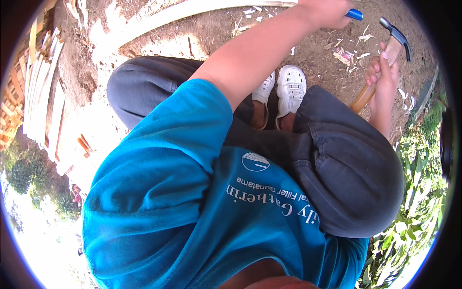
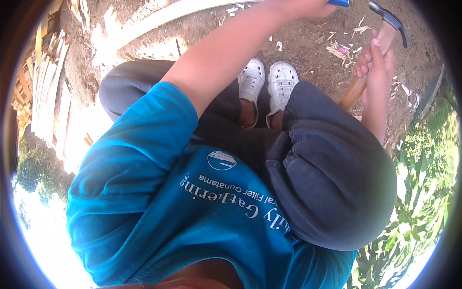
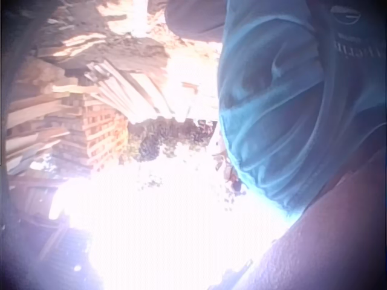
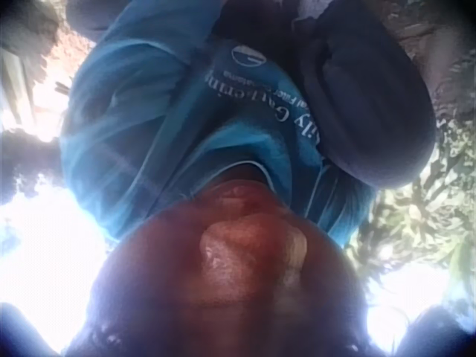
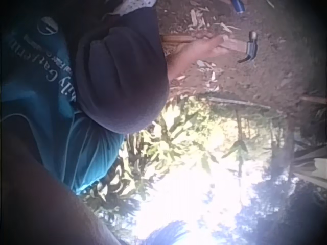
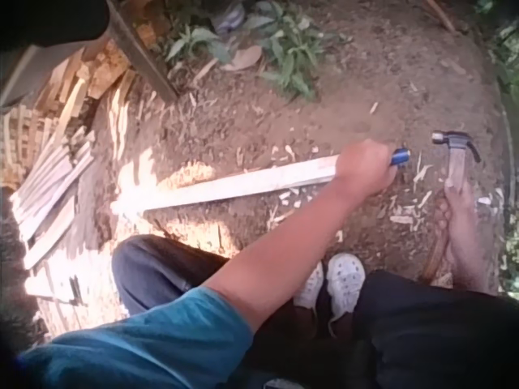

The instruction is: The person uses a small hand tool to shave and smooth the surface of a long, curved wooden plank, periodically using a hammer to tap the tool.

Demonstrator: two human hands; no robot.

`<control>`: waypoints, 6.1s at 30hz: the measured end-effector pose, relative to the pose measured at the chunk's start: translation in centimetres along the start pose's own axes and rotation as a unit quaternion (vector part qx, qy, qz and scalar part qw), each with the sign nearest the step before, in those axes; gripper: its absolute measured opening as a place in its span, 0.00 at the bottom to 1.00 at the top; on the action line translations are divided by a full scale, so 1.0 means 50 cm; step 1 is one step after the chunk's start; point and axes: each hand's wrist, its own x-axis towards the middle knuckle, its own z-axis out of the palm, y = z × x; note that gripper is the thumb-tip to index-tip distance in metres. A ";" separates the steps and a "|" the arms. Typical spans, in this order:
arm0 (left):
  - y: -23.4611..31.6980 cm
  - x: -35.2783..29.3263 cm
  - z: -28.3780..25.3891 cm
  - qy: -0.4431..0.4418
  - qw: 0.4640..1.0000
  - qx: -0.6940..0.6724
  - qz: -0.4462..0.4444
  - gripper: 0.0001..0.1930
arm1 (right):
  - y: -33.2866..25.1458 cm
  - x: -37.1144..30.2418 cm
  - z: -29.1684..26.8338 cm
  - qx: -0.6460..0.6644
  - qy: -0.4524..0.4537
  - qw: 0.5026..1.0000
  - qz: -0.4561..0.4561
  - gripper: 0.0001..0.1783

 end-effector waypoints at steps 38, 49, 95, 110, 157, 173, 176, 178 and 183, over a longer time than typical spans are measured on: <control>-0.002 0.012 -0.008 0.057 0.997 -0.031 0.036 0.10 | -0.025 -0.015 0.000 0.048 0.003 0.999 -0.021 0.22; -0.019 0.020 -0.005 0.055 0.994 -0.080 0.041 0.09 | -0.021 0.000 0.002 0.021 -0.016 0.999 -0.023 0.23; -0.013 0.027 0.015 -0.018 1.000 0.005 0.003 0.10 | -0.013 0.013 0.013 0.037 -0.005 0.999 -0.006 0.24; -0.007 0.032 -0.001 0.082 0.996 -0.035 0.029 0.10 | -0.046 0.005 -0.026 0.068 0.022 0.996 -0.046 0.23; -0.010 0.028 0.012 0.030 0.999 -0.014 0.032 0.10 | -0.012 0.010 0.005 0.050 0.028 0.998 -0.026 0.24; -0.022 0.019 -0.011 0.062 0.997 -0.033 0.023 0.10 | -0.042 -0.007 0.018 0.022 -0.026 0.999 -0.009 0.23; -0.013 0.020 -0.022 0.078 0.994 -0.067 0.032 0.09 | -0.046 -0.009 0.009 0.011 -0.021 1.000 -0.016 0.23; -0.003 0.020 -0.027 0.073 0.995 -0.062 0.028 0.09 | -0.055 -0.014 0.008 0.009 -0.023 0.999 -0.025 0.23; -0.006 0.027 -0.027 0.043 0.998 -0.053 0.006 0.10 | -0.080 -0.026 0.009 -0.050 -0.009 0.998 -0.030 0.24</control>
